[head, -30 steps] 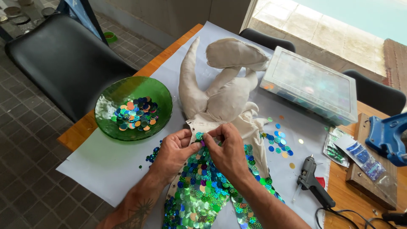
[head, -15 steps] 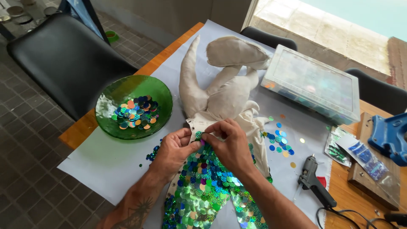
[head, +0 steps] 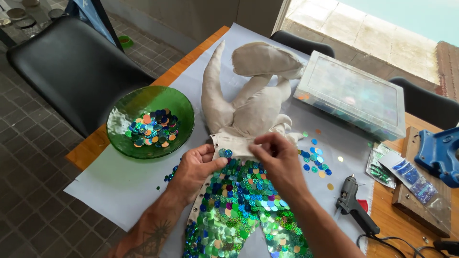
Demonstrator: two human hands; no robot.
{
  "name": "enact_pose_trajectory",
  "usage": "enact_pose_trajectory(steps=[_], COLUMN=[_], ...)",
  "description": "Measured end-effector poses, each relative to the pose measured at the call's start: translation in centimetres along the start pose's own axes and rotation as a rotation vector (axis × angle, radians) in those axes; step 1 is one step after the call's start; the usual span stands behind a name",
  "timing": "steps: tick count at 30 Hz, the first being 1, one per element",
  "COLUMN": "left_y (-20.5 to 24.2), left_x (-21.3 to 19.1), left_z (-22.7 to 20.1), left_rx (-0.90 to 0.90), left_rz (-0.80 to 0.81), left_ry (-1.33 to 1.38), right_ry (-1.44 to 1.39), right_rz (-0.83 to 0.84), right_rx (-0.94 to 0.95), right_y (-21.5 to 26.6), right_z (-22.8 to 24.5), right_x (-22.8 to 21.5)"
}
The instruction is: Applying sequins to a fabric object using a hot glue gun
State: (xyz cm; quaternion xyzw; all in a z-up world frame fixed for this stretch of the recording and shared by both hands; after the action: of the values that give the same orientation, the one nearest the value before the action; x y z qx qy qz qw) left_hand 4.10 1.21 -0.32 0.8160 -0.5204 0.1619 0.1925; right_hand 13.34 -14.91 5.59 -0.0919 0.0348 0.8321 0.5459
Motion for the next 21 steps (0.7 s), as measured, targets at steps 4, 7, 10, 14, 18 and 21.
enact_pose_trajectory(steps=[4, 7, 10, 14, 18, 21], left_y=[-1.2, -1.3, -0.8, -0.7, -0.5, -0.2], left_x=[-0.5, -0.5, -0.1, 0.3, 0.1, 0.0], left_z=[1.2, 0.7, 0.4, -0.1, 0.2, 0.0], left_rx=[-0.015, 0.0, -0.124, -0.128, -0.12, -0.118], left_rz=[-0.031, -0.06, -0.107, -0.14, -0.113, -0.056], left_ry=[0.022, -0.061, -0.096, -0.153, -0.132, -0.044], right_ry=[0.032, 0.022, 0.149, 0.093, 0.31, 0.463], right_rz=[-0.042, -0.071, -0.054, -0.11, -0.059, 0.046], right_rx=[-0.02, 0.031, 0.203, 0.21, 0.095, -0.357], right_y=[0.7, 1.9, 2.9, 3.6, 3.5, 2.8], right_z=[-0.4, 0.1, 0.2, -0.3, -0.2, 0.3], right_x=[-3.0, -4.4, -6.0, -8.5, -8.5, -5.3])
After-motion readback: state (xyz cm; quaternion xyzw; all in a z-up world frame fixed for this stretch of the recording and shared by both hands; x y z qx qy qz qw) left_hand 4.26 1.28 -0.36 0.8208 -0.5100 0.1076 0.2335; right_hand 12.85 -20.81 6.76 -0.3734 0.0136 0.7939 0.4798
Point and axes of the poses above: each hand's wrist, its own y-axis away from the middle knuckle, its own x-axis out of the palm, z = x × y, the point moved 4 cm from there along -y, towards the middle knuckle, and after that the axes turned 2 degrees about y, right-handed, at the moved point
